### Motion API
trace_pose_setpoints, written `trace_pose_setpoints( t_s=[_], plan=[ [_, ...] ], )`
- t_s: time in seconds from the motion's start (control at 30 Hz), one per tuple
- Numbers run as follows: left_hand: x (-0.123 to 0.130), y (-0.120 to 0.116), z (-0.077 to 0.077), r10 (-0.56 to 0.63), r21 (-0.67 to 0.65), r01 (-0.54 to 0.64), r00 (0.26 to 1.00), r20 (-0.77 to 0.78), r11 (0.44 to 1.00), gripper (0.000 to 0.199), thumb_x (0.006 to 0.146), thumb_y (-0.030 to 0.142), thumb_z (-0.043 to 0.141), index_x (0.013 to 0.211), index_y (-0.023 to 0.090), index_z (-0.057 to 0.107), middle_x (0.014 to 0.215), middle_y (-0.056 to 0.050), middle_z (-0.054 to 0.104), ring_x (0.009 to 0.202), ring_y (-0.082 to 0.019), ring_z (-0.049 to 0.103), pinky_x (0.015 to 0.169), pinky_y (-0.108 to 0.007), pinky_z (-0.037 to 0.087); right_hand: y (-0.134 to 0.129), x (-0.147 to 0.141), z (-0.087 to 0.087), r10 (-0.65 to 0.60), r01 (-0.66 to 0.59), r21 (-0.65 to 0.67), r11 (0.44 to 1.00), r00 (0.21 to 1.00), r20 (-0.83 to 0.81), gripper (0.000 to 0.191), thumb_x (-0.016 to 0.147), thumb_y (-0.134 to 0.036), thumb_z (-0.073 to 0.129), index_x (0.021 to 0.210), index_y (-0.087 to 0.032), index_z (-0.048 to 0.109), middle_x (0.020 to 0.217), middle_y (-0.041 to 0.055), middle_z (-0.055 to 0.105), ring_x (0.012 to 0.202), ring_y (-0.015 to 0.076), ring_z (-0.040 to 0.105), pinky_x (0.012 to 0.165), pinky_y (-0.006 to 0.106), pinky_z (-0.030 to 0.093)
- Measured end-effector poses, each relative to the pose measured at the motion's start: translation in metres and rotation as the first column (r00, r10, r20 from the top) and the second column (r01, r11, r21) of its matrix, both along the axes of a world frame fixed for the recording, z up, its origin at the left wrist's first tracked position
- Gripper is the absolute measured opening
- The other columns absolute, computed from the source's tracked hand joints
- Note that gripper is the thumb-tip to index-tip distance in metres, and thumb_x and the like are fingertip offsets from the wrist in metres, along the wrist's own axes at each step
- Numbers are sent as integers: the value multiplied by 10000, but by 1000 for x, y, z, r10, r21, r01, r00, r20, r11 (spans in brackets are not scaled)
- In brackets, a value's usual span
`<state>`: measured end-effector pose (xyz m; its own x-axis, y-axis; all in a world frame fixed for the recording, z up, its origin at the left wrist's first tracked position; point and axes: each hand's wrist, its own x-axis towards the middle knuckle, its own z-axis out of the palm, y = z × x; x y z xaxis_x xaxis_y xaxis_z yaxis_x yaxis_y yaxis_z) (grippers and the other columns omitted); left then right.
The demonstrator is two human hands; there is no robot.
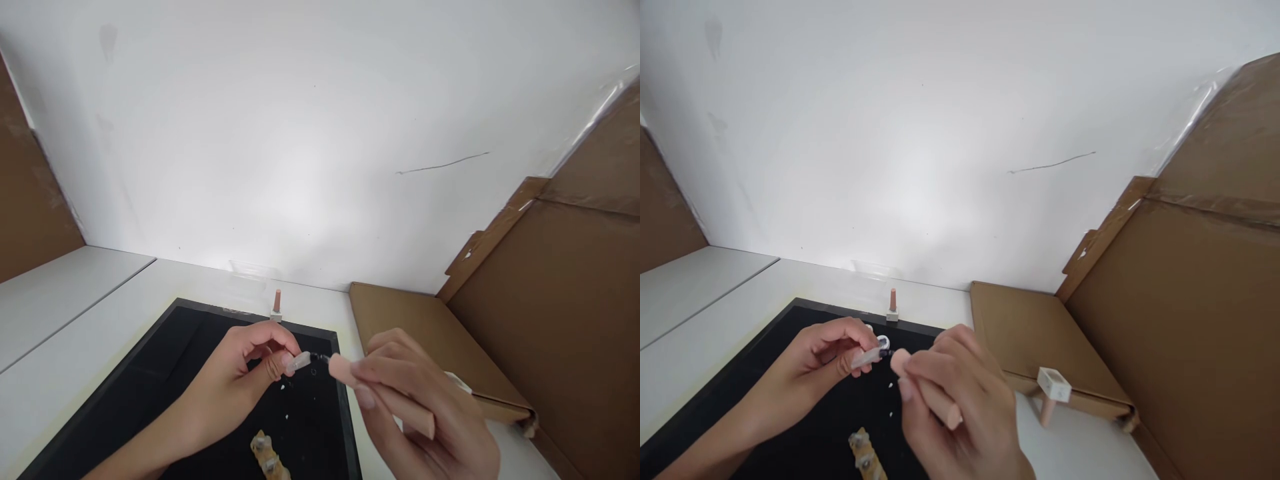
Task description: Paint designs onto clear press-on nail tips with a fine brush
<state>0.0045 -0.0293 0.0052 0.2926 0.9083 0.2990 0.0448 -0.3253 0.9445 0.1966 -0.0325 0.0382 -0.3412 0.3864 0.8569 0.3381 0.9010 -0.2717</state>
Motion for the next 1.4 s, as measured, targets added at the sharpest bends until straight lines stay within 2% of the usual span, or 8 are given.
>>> trace_pose_setpoints(
  t_s=[0.1,0.27,0.47,0.67,0.87,1.07,1.27,1.4],
  plan=[
    [-1,1,-1,-30,-64,33,998,55,997,114,881,248,548,828,178,621,732,-11,616,679,-129,579,625,-234,456,0,1,-2,-29,29,6,1000,998,-47,272,731,20,534,897,-190,580,603,-6,531,544,135,461,488,286,407],
    [-2,4,-1,-65,-96,77,991,114,992,106,875,242,568,818,179,630,740,-6,610,691,-123,587,633,-225,467,-5,-3,-2,75,-75,8,997,996,-45,267,728,2,515,901,-194,571,594,-8,528,508,136,469,486,302,423],
    [-2,3,-2,-61,-110,74,991,118,991,115,876,251,568,817,175,631,719,-6,616,660,-119,578,615,-227,459,-2,0,0,-23,23,-5,1000,998,-56,273,728,21,521,886,-195,580,592,-13,515,532,133,444,483,289,400],
    [-1,4,-3,-62,-118,77,990,128,990,104,871,255,578,831,180,637,724,-7,622,667,-119,577,615,-226,450,-3,-2,1,113,-113,9,994,993,-15,248,720,-5,509,880,-188,561,597,-11,516,522,127,461,480,292,426],
    [0,5,2,-94,-136,116,983,158,984,127,867,243,586,778,172,643,735,-6,640,639,-102,567,608,-214,454,1,0,0,-32,34,53,998,999,-26,258,722,7,525,865,-204,564,577,-13,518,502,129,444,473,303,423],
    [-2,5,2,-120,-133,145,977,179,981,121,872,232,583,795,180,660,740,4,647,631,-84,560,599,-188,448,-1,-3,0,104,-102,79,992,994,-14,250,699,-4,503,864,-185,553,578,-7,519,494,124,459,453,297,435],
    [-1,3,0,-94,-138,117,983,161,984,118,874,236,580,793,183,647,734,7,622,649,-98,565,608,-205,440,0,0,0,4,-1,52,999,998,-63,265,706,26,510,862,-181,566,587,-13,509,505,119,442,477,311,417],
    [0,4,-1,-71,-103,84,990,126,991,100,875,240,570,821,187,636,734,6,604,668,-112,567,625,-221,434,1,0,2,102,-99,60,993,993,-51,268,689,25,504,858,-176,554,618,-3,549,497,115,463,480,310,423]
  ],
)
